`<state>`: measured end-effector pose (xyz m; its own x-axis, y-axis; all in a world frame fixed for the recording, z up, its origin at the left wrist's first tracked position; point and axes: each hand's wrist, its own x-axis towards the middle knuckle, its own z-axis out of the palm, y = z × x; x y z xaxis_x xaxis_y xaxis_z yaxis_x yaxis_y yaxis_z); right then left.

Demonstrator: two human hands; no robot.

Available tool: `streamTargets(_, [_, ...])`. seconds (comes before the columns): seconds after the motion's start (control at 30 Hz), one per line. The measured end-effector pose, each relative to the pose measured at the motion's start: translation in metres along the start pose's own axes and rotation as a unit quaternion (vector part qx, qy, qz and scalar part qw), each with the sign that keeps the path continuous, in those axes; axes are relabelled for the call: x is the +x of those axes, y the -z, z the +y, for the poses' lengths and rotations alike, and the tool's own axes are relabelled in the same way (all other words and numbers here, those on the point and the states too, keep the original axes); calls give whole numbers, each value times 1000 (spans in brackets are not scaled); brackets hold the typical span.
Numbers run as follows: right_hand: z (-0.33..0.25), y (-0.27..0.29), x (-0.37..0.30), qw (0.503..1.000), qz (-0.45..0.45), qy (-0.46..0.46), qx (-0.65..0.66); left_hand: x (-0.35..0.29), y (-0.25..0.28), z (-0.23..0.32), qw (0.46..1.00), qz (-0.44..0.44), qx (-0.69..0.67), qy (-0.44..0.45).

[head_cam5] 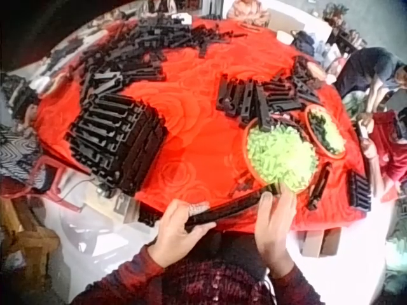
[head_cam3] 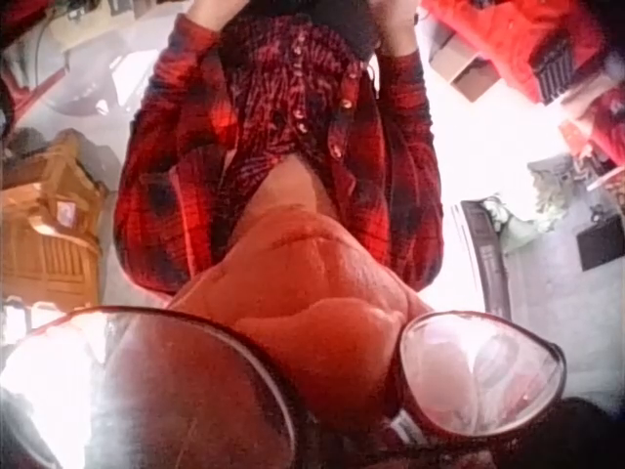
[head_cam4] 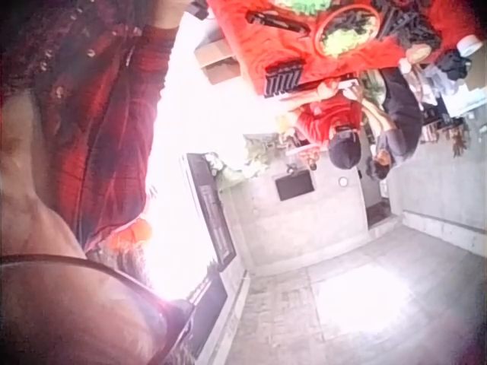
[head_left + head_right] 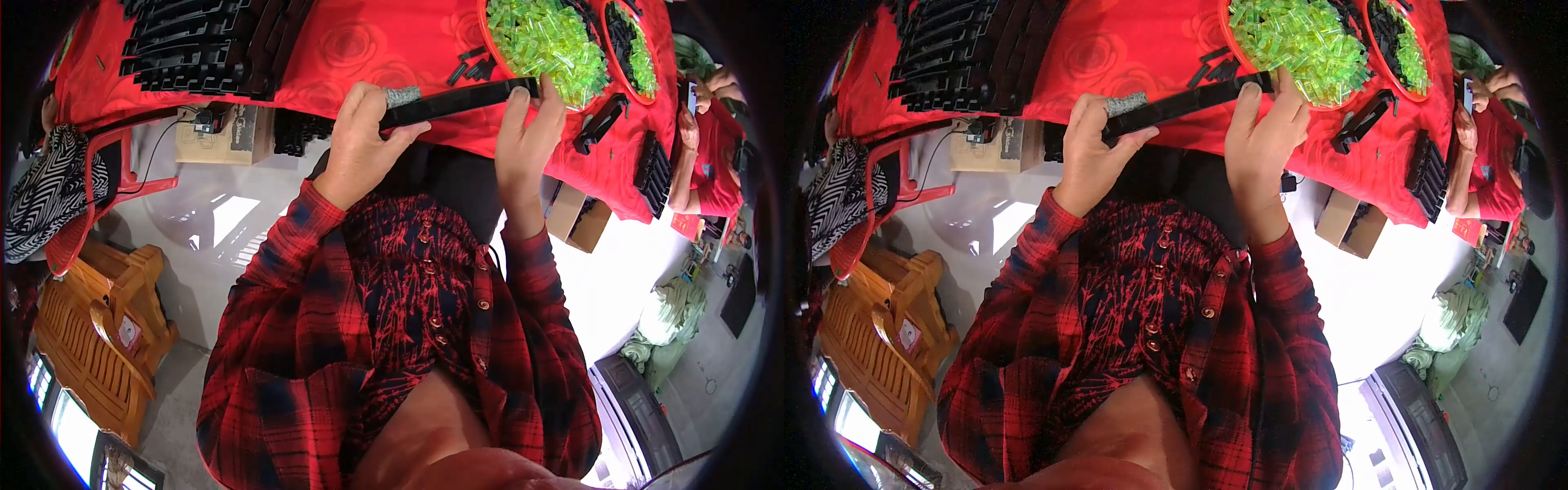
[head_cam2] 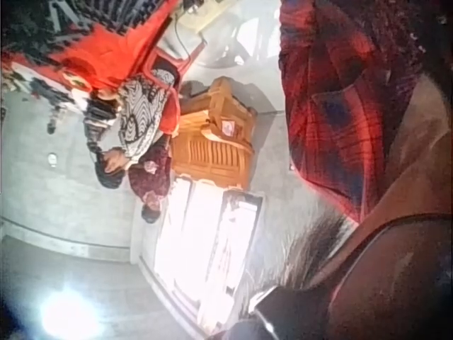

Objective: The person assembles plastic components by inserting small green plastic pieces and black plastic parts into plastic housings by hand.

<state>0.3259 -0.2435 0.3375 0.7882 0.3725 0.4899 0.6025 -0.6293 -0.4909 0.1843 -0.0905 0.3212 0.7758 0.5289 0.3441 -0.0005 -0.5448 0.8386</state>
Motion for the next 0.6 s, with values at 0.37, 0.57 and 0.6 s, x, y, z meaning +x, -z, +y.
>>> streamTargets(0.37, [7,7,5,945,-88,-187,255,-2,2,-3,888,-196,-338,242])
streamTargets(0.57, [3,3,4,936,-79,-180,293,2,4,0,755,-285,-472,356])
streamTargets(0.6, [2,0,3,941,-38,-170,289,-1,2,0,754,-284,-471,357])
